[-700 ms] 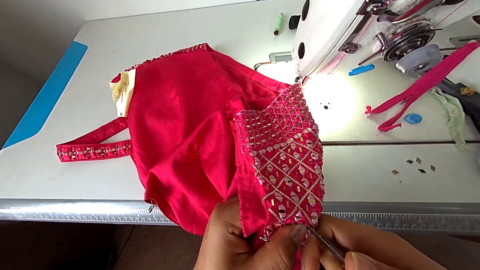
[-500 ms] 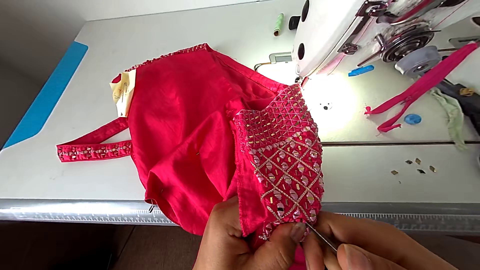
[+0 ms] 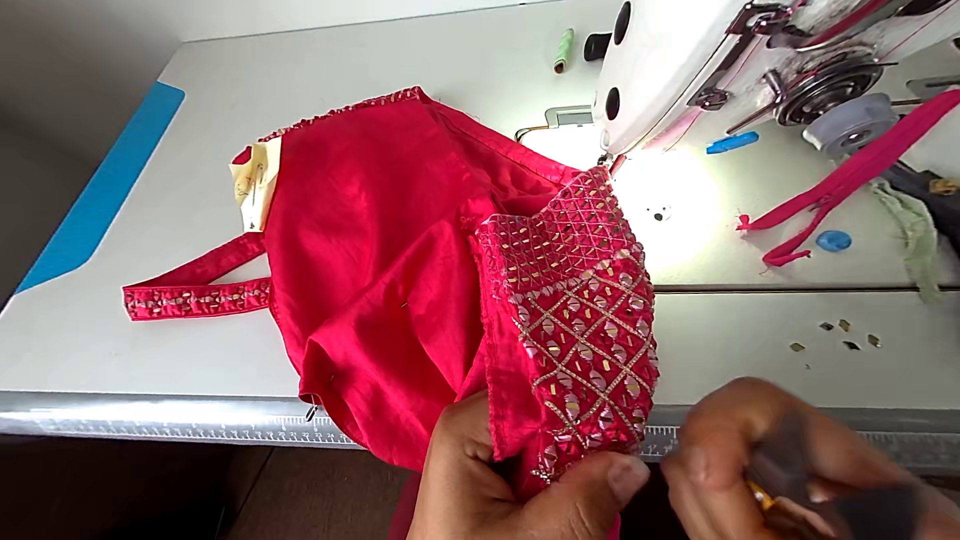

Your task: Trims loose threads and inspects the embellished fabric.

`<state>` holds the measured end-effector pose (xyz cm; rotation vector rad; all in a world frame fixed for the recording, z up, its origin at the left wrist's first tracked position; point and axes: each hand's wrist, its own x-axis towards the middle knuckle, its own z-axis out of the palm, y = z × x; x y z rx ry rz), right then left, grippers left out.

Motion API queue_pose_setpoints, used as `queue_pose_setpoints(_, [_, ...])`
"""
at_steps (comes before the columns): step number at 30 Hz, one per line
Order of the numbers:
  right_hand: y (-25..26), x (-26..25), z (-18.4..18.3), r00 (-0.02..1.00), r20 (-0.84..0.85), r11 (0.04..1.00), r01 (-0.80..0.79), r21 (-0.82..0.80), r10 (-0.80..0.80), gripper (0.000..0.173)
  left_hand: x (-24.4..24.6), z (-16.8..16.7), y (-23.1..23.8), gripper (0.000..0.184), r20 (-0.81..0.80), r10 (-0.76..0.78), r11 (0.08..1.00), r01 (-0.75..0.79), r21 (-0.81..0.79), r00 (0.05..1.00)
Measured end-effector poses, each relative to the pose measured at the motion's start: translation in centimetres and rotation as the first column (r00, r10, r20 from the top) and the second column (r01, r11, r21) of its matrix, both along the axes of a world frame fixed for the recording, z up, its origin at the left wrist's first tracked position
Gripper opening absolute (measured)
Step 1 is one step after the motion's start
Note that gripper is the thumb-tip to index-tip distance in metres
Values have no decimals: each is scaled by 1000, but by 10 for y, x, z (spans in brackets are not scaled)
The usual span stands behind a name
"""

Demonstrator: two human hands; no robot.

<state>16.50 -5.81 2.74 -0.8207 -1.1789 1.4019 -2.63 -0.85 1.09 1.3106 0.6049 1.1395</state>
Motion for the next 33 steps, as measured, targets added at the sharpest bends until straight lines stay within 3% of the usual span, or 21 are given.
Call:
queue_pose_setpoints(5, [-4,-9,4,913,334,963,173,207,-235,25,12,1,-3,5,40,107,992,-103,-76,993])
queue_pose_setpoints(11, [-1,-12,-2,680,511,838,311,449,-526,14,13,0,-4,13,-29,125,992,-125,-13,992])
queue_pose_setpoints(13, [1,-11,-4,571,542,766,276,581,-617,13,12,1,-4,13,-58,123,992,-123,0,991])
queue_pose_setpoints(16, [4,-8,-5,496,553,693,149,705,-670,10,10,-1,-3,10,-58,111,994,-109,29,992])
queue_pose_setpoints(23, [7,-1,-5,232,581,574,-103,813,-781,15,4,0,2,6,-188,177,969,-137,206,966])
queue_pose_setpoints(33, [2,-3,-4,147,539,520,-146,841,-830,17,5,11,5,6,-247,189,960,-126,249,950])
